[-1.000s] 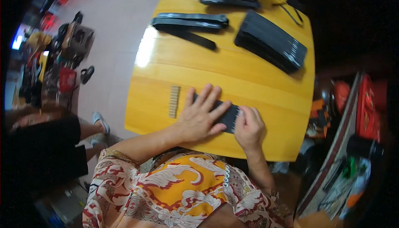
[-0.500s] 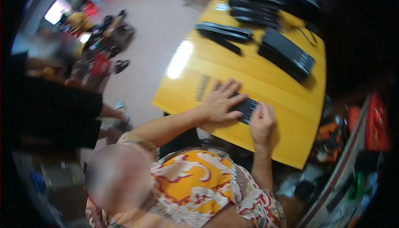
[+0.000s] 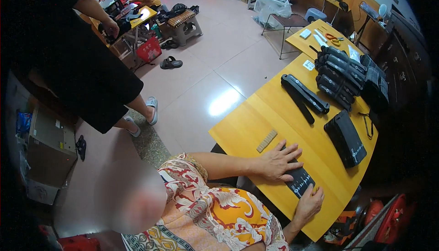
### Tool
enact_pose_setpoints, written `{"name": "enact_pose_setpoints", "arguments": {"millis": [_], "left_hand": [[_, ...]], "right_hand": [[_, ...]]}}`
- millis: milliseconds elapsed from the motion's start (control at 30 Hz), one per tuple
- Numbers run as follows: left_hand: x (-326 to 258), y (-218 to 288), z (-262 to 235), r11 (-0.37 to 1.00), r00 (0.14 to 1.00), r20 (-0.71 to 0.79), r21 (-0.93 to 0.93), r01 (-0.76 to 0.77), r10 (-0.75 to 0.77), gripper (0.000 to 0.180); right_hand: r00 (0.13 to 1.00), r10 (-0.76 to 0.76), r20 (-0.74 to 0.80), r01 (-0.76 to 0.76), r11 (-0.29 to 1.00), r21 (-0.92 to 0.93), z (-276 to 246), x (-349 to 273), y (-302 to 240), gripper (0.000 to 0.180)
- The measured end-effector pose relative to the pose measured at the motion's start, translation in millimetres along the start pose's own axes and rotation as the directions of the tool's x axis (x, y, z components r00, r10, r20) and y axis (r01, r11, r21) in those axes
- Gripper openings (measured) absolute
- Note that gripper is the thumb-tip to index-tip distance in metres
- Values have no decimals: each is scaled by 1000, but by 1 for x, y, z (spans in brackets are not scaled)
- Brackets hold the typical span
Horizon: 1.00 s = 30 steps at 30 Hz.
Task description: Assembling black straps with hardware components at a workbench.
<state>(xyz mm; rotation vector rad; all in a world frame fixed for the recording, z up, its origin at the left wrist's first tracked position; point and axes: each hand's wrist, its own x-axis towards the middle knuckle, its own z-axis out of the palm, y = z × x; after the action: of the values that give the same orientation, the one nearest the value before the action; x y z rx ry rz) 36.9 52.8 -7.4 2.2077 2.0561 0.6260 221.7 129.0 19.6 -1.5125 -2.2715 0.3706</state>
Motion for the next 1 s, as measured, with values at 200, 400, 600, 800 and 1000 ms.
{"name": "enact_pose_setpoints", "arguments": {"millis": [200,400,600,800,1000], "left_hand": [[1,-3,0,1000,1000,-27,-32,0,-1,55],[-2,-8,2,986,993,-94,-158,54,-70,57],[-3,-15,8,962,965,-233,-268,53,-119,56],[-4,-23,19,909,891,-398,-415,39,-220,49],[-17,-22,21,810,838,-399,-580,84,-373,43]], "right_hand": [[999,33,6,-33,999,-10,13,1,3,35],[986,42,159,-92,943,321,9,9,3,22],[991,90,94,-102,987,125,8,7,-6,22],[1000,-13,-14,17,883,468,26,6,9,21],[927,-292,-237,369,825,427,-35,15,-56,10]]}}
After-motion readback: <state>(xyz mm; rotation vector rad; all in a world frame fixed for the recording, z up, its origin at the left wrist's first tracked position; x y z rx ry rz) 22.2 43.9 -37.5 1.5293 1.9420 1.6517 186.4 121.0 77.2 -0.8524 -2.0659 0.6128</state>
